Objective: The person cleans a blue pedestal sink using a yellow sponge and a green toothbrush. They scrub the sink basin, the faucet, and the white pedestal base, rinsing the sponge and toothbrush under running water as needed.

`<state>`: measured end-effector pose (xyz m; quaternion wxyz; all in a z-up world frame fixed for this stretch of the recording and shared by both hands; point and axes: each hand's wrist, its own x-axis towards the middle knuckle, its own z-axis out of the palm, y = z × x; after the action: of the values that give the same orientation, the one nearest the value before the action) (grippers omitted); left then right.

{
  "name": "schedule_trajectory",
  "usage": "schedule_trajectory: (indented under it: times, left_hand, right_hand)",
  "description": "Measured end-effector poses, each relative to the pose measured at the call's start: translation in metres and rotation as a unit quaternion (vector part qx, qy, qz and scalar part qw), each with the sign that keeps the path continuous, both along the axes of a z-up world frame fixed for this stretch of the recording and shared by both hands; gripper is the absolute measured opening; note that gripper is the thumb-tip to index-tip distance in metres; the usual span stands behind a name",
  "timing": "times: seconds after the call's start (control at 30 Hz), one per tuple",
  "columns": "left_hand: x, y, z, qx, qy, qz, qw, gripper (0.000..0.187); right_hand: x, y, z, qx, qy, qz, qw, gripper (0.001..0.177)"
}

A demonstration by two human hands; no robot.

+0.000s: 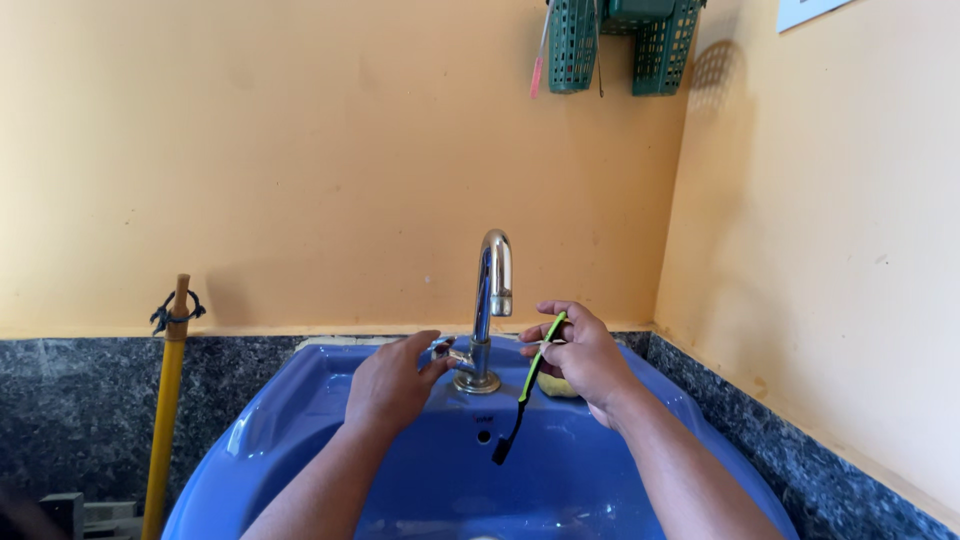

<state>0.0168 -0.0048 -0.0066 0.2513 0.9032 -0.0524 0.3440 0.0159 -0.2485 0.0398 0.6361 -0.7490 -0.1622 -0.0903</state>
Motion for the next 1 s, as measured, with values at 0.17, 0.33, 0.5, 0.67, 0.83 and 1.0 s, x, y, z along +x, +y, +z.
schedule_trajectory:
  times: [0.17, 0.33, 0.5, 0.67, 0.83, 1.0]
  left_hand:
    - [0.010, -0.013, 0.014, 0.035, 0.039, 0.013, 0.999, 0.039]
    - [0.020, -0.015, 0.031, -0.100, 0.155, 0.050, 0.982, 0.043]
    - [0.019, -0.011, 0.022, -0.074, -0.047, 0.028, 0.996, 0.040]
    - [0.000, -0.017, 0.024, -0.118, 0.037, -0.077, 0.989, 0.029]
    - [0.003, -0.022, 0.019, -0.205, 0.051, -0.202, 0.956, 0.028]
    - [0.010, -0.022, 0.010, -0.264, 0.165, -0.342, 0.887, 0.027]
  right_hand:
    - [-0.009, -0.007, 0.021, 0.149, -0.037, -0.042, 0.987, 0.057]
    - [-0.001, -0.008, 0.021, 0.277, -0.069, -0.023, 0.958, 0.050]
    - [0.004, -0.011, 0.017, 0.288, -0.099, -0.042, 0.952, 0.045]
    - [0.011, -0.020, 0.014, 0.297, -0.126, -0.078, 0.943, 0.048]
    - [0.010, -0.015, 0.010, 0.291, -0.136, -0.091, 0.942, 0.050]
    - [0.011, -0.006, 0.005, 0.256, -0.115, -0.083, 0.956, 0.054]
